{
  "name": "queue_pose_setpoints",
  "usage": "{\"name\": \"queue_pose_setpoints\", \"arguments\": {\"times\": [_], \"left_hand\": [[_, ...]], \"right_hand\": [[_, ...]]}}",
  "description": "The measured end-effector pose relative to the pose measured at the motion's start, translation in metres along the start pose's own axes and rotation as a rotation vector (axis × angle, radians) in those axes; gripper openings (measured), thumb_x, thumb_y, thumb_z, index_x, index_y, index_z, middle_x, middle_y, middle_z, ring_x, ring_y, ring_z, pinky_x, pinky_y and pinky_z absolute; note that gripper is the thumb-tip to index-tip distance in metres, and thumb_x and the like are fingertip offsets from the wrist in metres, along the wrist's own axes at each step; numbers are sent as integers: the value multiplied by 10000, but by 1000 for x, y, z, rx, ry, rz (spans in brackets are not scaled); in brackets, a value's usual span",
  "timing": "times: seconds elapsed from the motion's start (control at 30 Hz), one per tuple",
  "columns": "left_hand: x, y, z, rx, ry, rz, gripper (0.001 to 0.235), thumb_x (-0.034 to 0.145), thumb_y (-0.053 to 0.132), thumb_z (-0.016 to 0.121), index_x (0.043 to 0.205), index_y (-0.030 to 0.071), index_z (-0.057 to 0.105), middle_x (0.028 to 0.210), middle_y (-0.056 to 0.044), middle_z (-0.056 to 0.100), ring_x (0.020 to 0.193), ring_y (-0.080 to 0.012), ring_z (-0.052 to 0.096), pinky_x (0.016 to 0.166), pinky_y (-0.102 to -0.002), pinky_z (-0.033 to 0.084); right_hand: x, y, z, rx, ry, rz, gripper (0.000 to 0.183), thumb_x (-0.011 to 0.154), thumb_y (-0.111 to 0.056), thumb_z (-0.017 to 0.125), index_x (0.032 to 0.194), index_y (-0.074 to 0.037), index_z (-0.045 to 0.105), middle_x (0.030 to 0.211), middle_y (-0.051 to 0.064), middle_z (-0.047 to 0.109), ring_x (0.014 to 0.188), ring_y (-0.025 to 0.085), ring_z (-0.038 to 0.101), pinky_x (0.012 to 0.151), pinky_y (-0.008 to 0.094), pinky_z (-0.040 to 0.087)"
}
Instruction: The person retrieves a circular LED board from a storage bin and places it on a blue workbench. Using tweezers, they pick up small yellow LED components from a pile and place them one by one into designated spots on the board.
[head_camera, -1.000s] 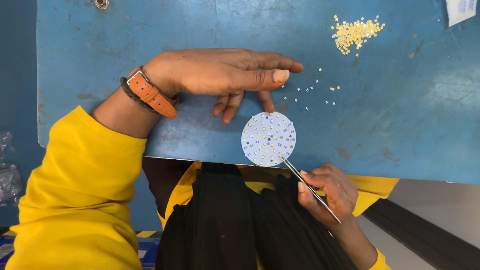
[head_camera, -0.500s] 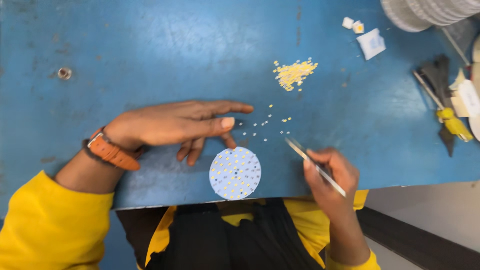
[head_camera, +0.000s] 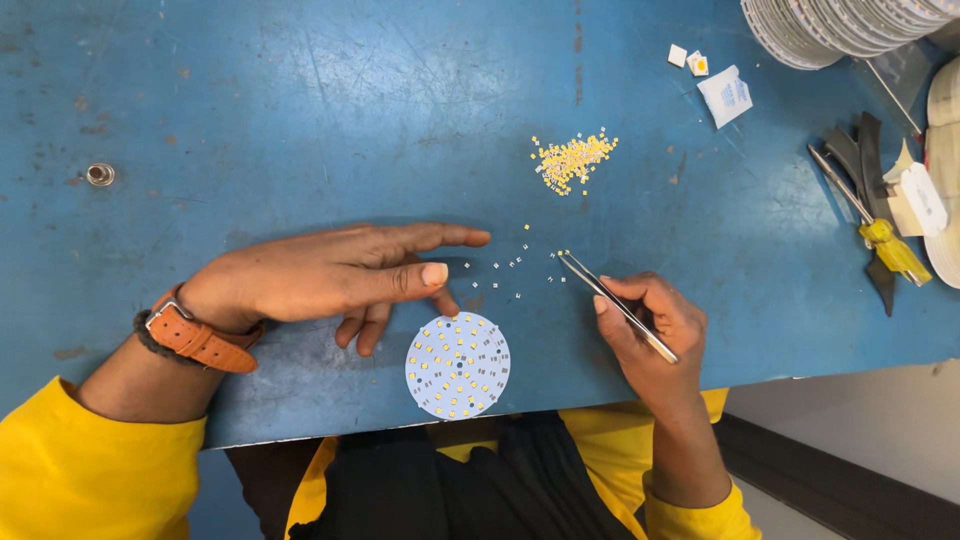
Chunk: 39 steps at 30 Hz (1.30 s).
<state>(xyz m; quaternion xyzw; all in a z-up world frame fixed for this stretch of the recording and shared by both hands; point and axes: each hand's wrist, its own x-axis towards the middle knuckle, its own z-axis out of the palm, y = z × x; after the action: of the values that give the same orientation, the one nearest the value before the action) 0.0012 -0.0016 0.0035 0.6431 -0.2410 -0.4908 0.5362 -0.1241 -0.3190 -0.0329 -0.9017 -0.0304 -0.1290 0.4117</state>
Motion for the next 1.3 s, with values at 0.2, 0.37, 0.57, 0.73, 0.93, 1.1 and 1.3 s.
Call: {"name": "queue_pose_setpoints", "arguments": {"times": [0.2, 0.37, 0.57, 0.73, 0.93, 1.1, 1.3], "left_hand": [[0, 1, 0, -11, -6, 5, 862, 811, 634, 486, 1563, 239, 343, 1159, -114, 771, 418, -126, 670, 321, -241, 534], [0, 0, 0, -3, -3, 7, 849, 812, 618, 487, 1556, 234, 346, 1159, -124, 770, 440, -137, 670, 318, -238, 534], [-1, 1, 0, -7, 4, -4, 844, 806, 607, 494, 1554, 239, 360, 1159, -131, 769, 439, -139, 671, 318, -240, 531], [0, -1, -1, -10, -6, 23, 845, 815, 610, 497, 1555, 227, 359, 1163, -137, 765, 446, -139, 676, 318, -237, 532], [-1, 2, 0, -13, -10, 8, 844, 819, 604, 499, 1561, 230, 350, 1165, -123, 766, 421, -129, 669, 324, -240, 529], [0, 7, 0, 21, 3, 27, 839, 825, 606, 484, 1564, 229, 356, 1139, -116, 773, 442, -140, 680, 327, -244, 534], [-2, -4, -2, 94, 1, 89, 877, 848, 685, 445, 1564, 193, 329, 1122, -132, 771, 435, -147, 708, 338, -247, 552]], "right_hand": [[-1, 2, 0, 27, 3, -7, 163, 921, -55, 777, 1050, 18, 711, 763, -24, 606, 585, 3, 460, 542, 185, 345], [-2, 4, -1, 20, -7, -19, 173, 912, -56, 778, 1052, 23, 715, 771, -18, 619, 590, 4, 458, 542, 187, 343], [-3, 7, -6, 173, -100, -4, 160, 909, -50, 759, 1045, 24, 718, 814, -8, 662, 628, 5, 531, 552, 172, 377], [-2, 6, -2, 92, -47, -7, 175, 920, -46, 770, 1065, 33, 711, 813, -1, 648, 644, 14, 520, 575, 180, 385], [-1, 3, -2, 37, -54, -22, 171, 921, -36, 773, 1072, 27, 725, 781, -7, 632, 619, 17, 496, 560, 187, 359], [-7, 6, -5, 164, -65, 9, 146, 927, -7, 733, 1061, 45, 707, 819, 35, 633, 646, 34, 496, 569, 192, 368], [-54, -2, -3, 174, -137, -242, 118, 846, -45, 728, 917, 22, 661, 804, 93, 647, 619, 139, 563, 561, 255, 417]]}}
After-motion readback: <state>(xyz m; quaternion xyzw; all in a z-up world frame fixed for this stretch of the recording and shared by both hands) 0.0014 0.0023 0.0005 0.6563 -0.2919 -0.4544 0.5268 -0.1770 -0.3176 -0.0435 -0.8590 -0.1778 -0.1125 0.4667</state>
